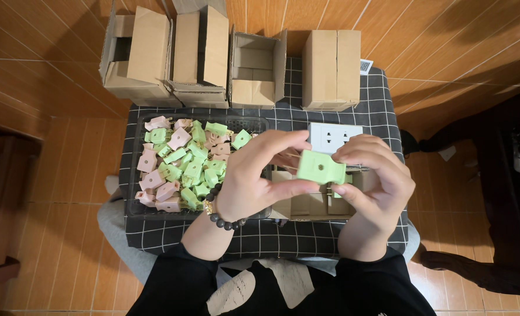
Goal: The person places green electrical adapters into small cardboard boxes, folds the boxes closed, and stacks them.
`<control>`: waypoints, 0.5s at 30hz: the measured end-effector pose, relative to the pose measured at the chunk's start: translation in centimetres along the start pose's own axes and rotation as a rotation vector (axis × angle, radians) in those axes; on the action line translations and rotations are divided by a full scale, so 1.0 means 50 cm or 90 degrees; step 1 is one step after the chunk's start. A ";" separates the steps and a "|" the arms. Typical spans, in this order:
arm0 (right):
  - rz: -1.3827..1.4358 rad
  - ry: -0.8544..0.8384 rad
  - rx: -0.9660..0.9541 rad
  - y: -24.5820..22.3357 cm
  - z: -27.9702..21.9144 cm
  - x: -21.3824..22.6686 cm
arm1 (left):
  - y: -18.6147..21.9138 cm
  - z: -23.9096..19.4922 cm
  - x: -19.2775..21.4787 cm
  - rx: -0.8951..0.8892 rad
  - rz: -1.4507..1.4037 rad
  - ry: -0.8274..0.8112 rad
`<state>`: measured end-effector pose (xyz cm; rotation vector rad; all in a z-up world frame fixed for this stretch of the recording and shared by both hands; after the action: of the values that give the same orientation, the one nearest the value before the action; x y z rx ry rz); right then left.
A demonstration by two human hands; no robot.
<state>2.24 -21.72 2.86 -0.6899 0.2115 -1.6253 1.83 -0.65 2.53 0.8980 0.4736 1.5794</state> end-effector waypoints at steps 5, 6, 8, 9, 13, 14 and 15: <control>0.036 0.001 0.024 0.022 -0.019 0.004 | 0.012 0.012 0.004 0.076 -0.103 -0.060; 0.042 0.015 0.024 0.024 -0.023 0.005 | 0.017 0.014 0.008 0.082 -0.122 -0.056; 0.052 0.009 0.028 0.023 -0.020 0.004 | 0.010 0.016 0.005 0.033 -0.094 -0.041; 0.061 0.002 0.034 0.022 -0.017 0.004 | 0.008 0.017 0.003 -0.015 -0.067 -0.025; 0.031 -0.002 0.040 0.016 -0.011 0.000 | 0.015 0.014 -0.001 -0.027 -0.056 -0.032; 0.032 0.003 0.040 0.016 -0.011 0.001 | 0.015 0.014 -0.001 -0.043 -0.053 -0.039; 0.032 0.007 0.040 0.017 -0.011 0.001 | 0.014 0.015 -0.001 -0.060 -0.050 -0.046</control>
<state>2.63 -22.08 2.00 -0.6229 0.1835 -1.5812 1.93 -0.96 3.50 0.8526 0.3758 1.4809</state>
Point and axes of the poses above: each hand's wrist, its own z-axis towards the middle knuckle, its own x-axis out of the back of the hand, y = z × x, the point moved 3 cm from there along z, towards the middle knuckle, and after that the axes turned 7 degrees about x, right-handed, at the moved point
